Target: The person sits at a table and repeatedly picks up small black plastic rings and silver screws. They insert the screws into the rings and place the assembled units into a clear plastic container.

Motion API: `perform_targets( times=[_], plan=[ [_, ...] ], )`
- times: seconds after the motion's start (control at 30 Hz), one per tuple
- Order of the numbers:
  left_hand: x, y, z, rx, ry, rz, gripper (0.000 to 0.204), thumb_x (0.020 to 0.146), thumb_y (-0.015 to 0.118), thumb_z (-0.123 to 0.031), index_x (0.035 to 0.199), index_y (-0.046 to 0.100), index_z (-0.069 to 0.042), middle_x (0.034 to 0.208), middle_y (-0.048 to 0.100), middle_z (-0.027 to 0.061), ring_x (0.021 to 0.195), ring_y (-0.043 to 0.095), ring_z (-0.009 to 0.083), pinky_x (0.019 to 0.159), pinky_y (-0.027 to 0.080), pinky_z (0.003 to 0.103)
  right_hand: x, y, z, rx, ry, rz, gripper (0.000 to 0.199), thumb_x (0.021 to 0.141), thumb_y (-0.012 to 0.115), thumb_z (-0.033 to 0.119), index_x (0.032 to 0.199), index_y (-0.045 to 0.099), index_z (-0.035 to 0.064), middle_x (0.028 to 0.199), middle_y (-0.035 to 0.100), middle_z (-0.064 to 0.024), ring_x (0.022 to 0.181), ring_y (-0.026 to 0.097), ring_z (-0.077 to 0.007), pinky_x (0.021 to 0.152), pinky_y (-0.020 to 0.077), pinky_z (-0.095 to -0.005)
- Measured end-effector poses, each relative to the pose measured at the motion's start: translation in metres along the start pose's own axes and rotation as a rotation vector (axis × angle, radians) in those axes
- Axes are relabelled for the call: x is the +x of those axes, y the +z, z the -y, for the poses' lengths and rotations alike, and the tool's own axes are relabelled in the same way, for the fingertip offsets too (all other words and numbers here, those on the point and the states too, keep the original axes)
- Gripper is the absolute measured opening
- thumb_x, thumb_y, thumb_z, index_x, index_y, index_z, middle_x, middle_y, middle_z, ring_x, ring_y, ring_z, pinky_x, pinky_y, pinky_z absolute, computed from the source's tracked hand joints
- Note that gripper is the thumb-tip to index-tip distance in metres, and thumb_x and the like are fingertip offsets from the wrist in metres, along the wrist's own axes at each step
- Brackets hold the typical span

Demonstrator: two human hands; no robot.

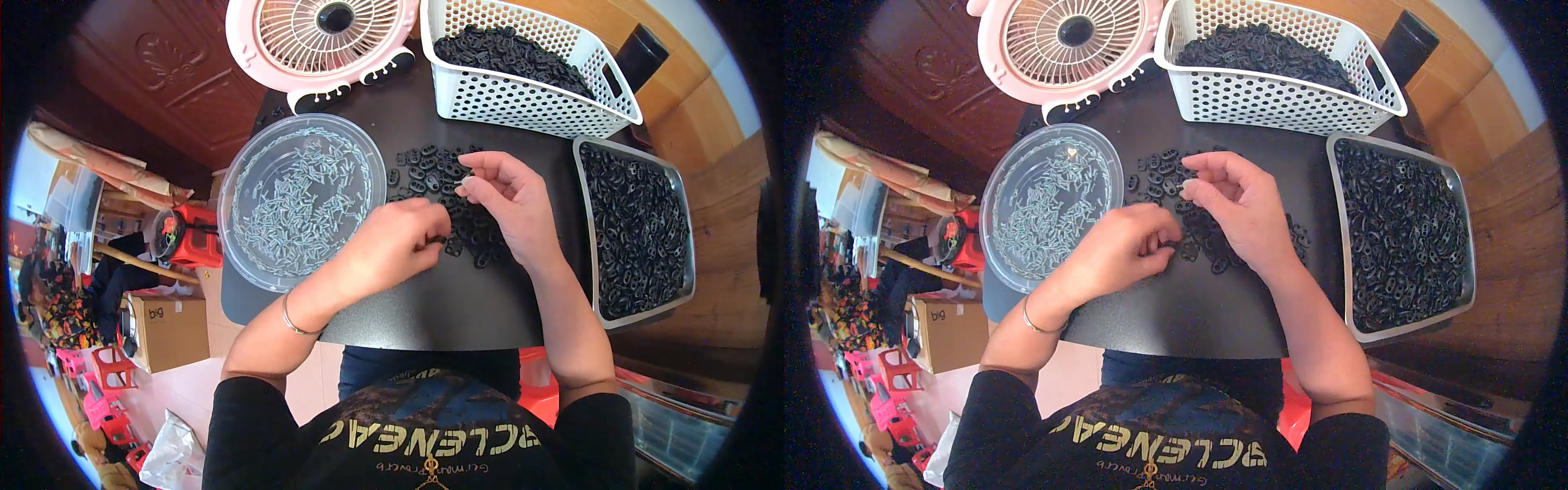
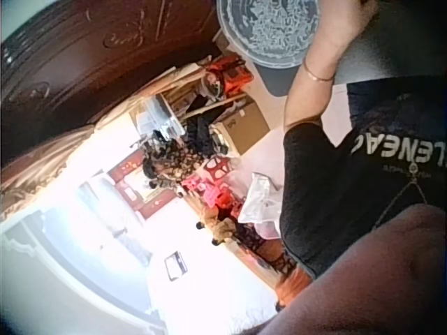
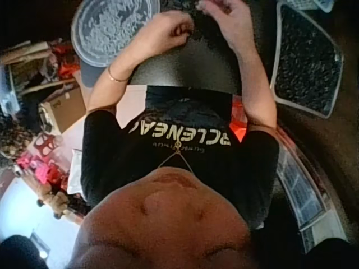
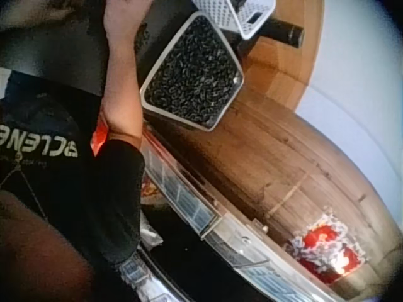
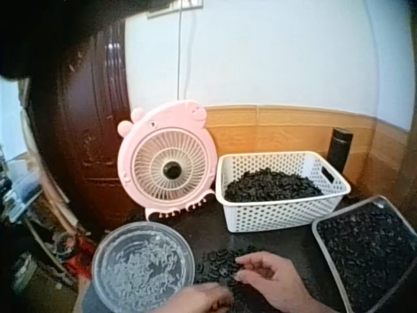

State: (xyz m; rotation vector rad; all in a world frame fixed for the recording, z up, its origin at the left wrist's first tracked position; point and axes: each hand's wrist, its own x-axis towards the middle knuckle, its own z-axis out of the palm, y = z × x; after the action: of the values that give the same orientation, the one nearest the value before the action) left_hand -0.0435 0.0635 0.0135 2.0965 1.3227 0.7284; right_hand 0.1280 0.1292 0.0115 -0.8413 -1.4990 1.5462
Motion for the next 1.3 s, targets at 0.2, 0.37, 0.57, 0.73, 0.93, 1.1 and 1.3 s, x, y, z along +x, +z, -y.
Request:
perform_targets(
  times=[0.2,0.37,0.57,0.73,0.93,1.1,1.3],
  plan=[
    [0.005,-0.012,0.003,-0.899,-0.200,-0.162,0.014,0.079,0.056,0.005,0.092,0.053,0.001,0.084,0.059,0.0043,0.074,0.060,0.0098,0.066,0.049,0.021,-0.005,0.002,0.005,0.059,-0.040,0.013,0.017,0.080,0.058,0.000,0.097,0.059,-0.0015,0.085,0.061,-0.0053,0.077,0.058,-0.0092,0.072,0.0467,-0.0213],
    [0.008,-0.009,0.008,-1.086,-0.148,-0.341,0.017,0.080,0.055,0.005,0.097,0.053,0.001,0.087,0.060,0.0057,0.081,0.061,0.0133,0.073,0.050,0.023,-0.007,0.007,0.004,0.087,-0.051,0.053,0.016,0.080,0.058,-0.001,0.096,0.058,-0.0016,0.085,0.061,-0.0056,0.079,0.059,-0.0098,0.073,0.0474,-0.0220],
    [0.008,-0.012,0.006,-1.115,-0.196,-0.297,0.020,0.080,0.057,0.004,0.099,0.055,0.001,0.088,0.061,0.0075,0.079,0.062,0.0126,0.073,0.051,0.023,-0.008,0.009,0.003,0.045,-0.063,0.022,0.015,0.078,0.059,-0.001,0.093,0.057,-0.0011,0.085,0.061,-0.0060,0.077,0.059,-0.0096,0.071,0.0477,-0.0216],
    [0.007,-0.012,0.008,-1.106,-0.198,-0.269,0.019,0.080,0.058,0.003,0.098,0.055,0.001,0.084,0.062,0.0073,0.078,0.062,0.0122,0.071,0.051,0.023,-0.009,0.009,0.002,0.029,-0.071,0.023,0.015,0.078,0.060,-0.001,0.092,0.056,-0.0004,0.084,0.061,-0.0059,0.076,0.059,-0.0087,0.069,0.0477,-0.0208],
    [0.007,-0.009,0.010,-1.065,-0.150,-0.268,0.020,0.078,0.061,0.002,0.097,0.055,0.001,0.080,0.062,0.0054,0.075,0.060,0.0095,0.068,0.050,0.021,-0.010,0.011,0.001,0.042,-0.051,0.020,0.014,0.078,0.060,0.000,0.091,0.056,-0.0005,0.083,0.061,-0.0063,0.074,0.060,-0.0088,0.067,0.0478,-0.0207],
    [0.006,-0.009,0.009,-1.037,-0.133,-0.258,0.020,0.078,0.062,0.002,0.097,0.056,0.000,0.080,0.062,0.0044,0.073,0.059,0.0075,0.067,0.048,0.020,-0.010,0.011,0.003,0.063,-0.043,0.029,0.014,0.078,0.061,0.000,0.090,0.056,-0.0005,0.083,0.062,-0.0071,0.075,0.060,-0.0099,0.067,0.0483,-0.0211],
    [0.006,-0.009,0.009,-1.027,-0.133,-0.261,0.020,0.078,0.062,0.001,0.097,0.056,0.000,0.080,0.062,0.0046,0.073,0.059,0.0076,0.066,0.048,0.020,-0.010,0.012,0.005,0.046,-0.026,0.027,0.014,0.077,0.062,0.001,0.090,0.056,-0.0009,0.082,0.062,-0.0082,0.073,0.061,-0.0107,0.066,0.0490,-0.0212]
  ],
)
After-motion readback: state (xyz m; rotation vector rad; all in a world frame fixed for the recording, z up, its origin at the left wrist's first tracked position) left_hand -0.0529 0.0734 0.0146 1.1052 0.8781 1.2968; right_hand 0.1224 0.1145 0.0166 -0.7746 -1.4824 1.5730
